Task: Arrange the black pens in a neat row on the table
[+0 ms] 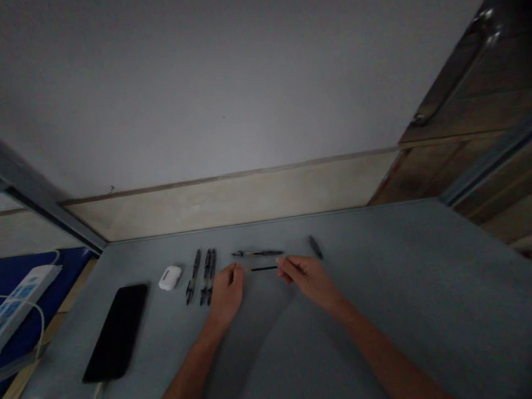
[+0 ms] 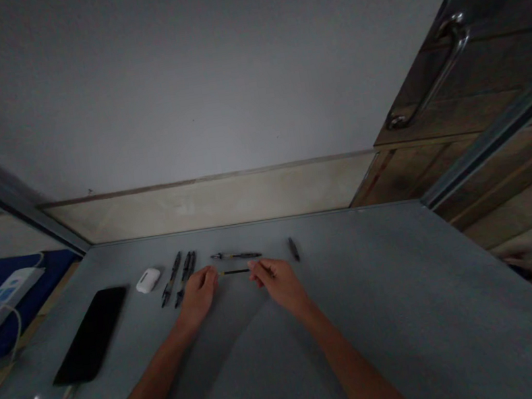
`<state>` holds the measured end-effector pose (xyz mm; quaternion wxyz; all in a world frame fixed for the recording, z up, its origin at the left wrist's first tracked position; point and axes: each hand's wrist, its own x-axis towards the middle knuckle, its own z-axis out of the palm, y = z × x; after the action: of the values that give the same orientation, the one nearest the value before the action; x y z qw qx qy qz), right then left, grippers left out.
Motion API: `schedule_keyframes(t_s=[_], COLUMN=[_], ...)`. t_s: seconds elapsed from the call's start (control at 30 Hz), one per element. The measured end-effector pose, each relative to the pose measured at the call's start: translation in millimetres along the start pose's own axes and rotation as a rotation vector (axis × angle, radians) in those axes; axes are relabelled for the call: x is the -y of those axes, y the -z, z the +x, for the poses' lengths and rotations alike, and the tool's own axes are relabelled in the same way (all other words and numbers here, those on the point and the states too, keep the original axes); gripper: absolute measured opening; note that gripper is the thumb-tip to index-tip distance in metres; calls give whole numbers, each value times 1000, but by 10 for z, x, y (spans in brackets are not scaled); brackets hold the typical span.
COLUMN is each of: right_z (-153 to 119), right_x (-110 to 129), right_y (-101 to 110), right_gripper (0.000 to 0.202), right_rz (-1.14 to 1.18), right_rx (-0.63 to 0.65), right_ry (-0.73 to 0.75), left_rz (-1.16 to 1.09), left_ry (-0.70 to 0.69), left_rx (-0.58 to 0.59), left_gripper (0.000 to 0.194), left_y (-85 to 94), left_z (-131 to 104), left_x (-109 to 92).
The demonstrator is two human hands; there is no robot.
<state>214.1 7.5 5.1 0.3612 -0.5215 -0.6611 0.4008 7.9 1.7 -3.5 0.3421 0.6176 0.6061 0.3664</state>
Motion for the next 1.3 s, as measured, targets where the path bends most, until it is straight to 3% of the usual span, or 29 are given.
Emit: schedule_keyframes(t_s=[0.1, 0.33, 0.57, 0.8, 1.07, 1.3], right_z=[-1, 22, 3, 28, -3, 29], right_x=[-7, 3, -8, 35, 12, -16], right_y=[-2, -1, -6, 6, -3, 1], right_gripper=[44, 22, 45, 18, 49, 24], right_rz=[-4, 35, 3, 58, -16, 57], right_rx=[-2, -32, -6, -41, -47, -72], right_ry=[1, 59, -17, 48, -44, 44], left_rz=[-1, -30, -18, -69, 37, -44], left_ry=[-3, 25, 1, 27, -36, 13], left_rx=[5, -3, 0, 4, 16, 16], left_gripper=[36, 35, 36, 36, 37, 37], left_y=[-6, 10, -20, -4, -17, -22], left_z=[-6, 3, 7, 14, 11, 9], left_x=[-14, -26, 22, 37, 32, 34])
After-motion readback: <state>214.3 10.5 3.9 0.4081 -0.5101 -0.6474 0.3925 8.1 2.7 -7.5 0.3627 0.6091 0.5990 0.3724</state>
